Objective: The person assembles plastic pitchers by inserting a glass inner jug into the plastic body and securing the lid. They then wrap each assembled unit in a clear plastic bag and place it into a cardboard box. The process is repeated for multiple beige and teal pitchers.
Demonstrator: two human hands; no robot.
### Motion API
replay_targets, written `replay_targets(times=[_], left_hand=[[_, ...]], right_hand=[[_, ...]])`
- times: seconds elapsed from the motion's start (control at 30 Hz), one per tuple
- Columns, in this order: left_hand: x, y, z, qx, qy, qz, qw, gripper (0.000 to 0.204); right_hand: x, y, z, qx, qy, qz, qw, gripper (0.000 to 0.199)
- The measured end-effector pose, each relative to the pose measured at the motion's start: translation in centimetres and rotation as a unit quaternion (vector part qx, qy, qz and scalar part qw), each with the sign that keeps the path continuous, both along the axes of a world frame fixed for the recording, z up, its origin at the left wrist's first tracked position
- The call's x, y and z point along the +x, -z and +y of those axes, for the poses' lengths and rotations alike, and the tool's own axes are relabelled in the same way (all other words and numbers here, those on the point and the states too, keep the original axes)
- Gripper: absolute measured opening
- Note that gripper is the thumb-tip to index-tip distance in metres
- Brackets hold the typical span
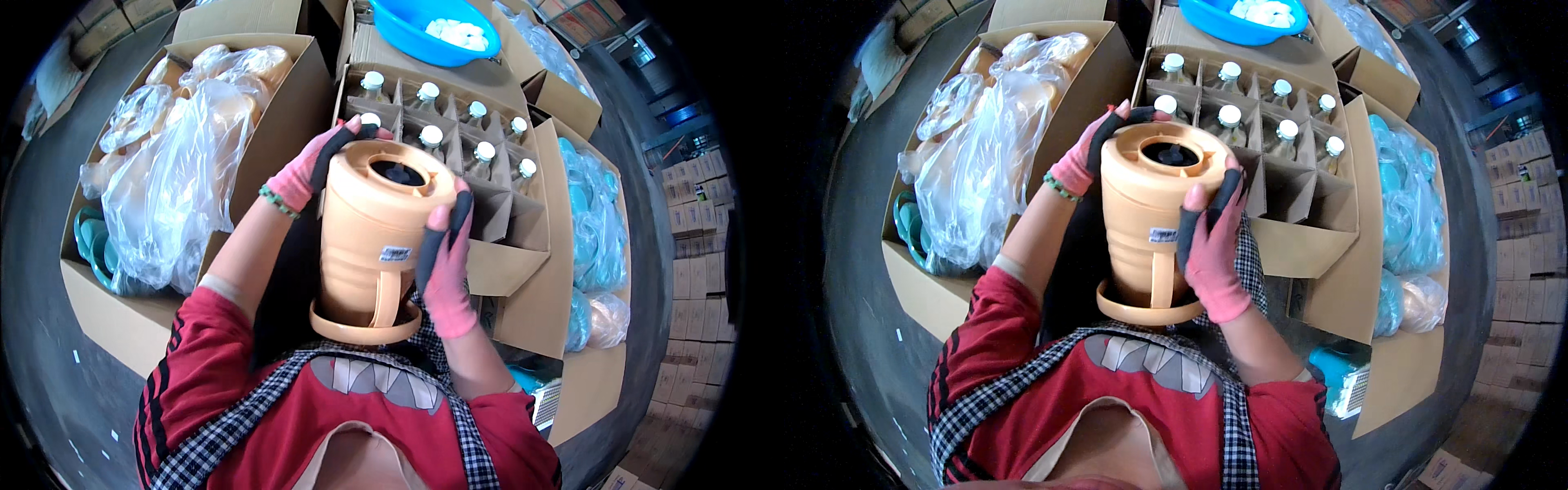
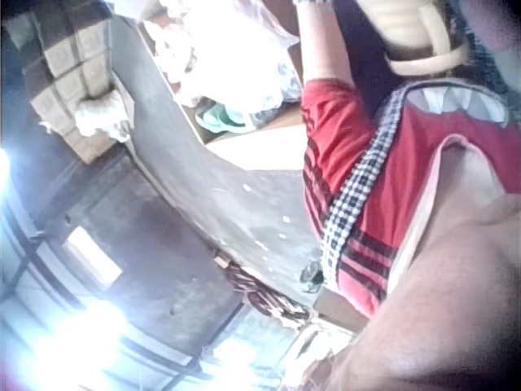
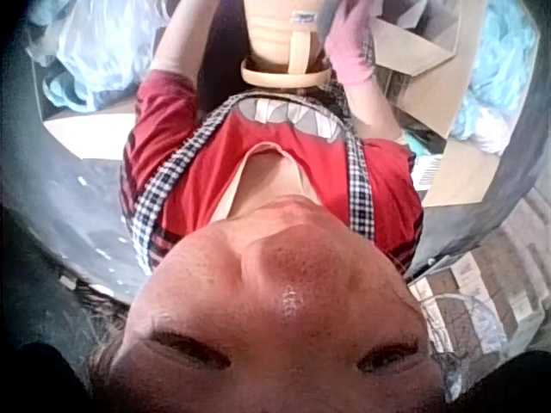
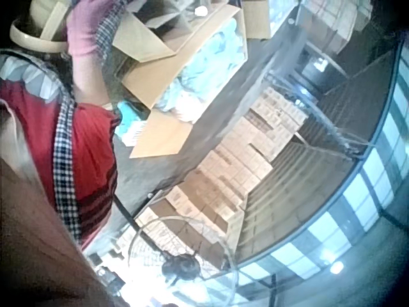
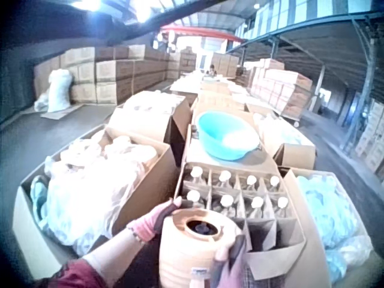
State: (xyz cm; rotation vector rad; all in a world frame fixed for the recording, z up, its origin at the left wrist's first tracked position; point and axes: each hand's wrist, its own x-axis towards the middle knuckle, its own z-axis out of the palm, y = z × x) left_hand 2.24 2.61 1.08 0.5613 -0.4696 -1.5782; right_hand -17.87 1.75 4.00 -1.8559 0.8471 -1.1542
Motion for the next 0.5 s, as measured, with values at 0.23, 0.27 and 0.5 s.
replay_targets(times=[0.23, 0.27, 0.5], left_hand=[[-10.3, -6.2, 6.7, -0.068, -0.284, -0.792, 0.536, 0.053], [-10.6, -6.7, 7.3, -0.096, -0.301, -0.814, 0.488, 0.057], [-3.7, -2.4, 3.4, -0.004, -0.283, -0.426, 0.859, 0.039]], right_hand=[[-0.8, 7.2, -13.1, 0.545, -0.382, -0.274, 0.694, 0.042], [-0.1, 6.4, -11.1, 0.528, -0.301, -0.256, 0.752, 0.042], [-0.1, 1.7, -2.4, -0.004, -0.063, -0.039, 0.997, 0.06]])
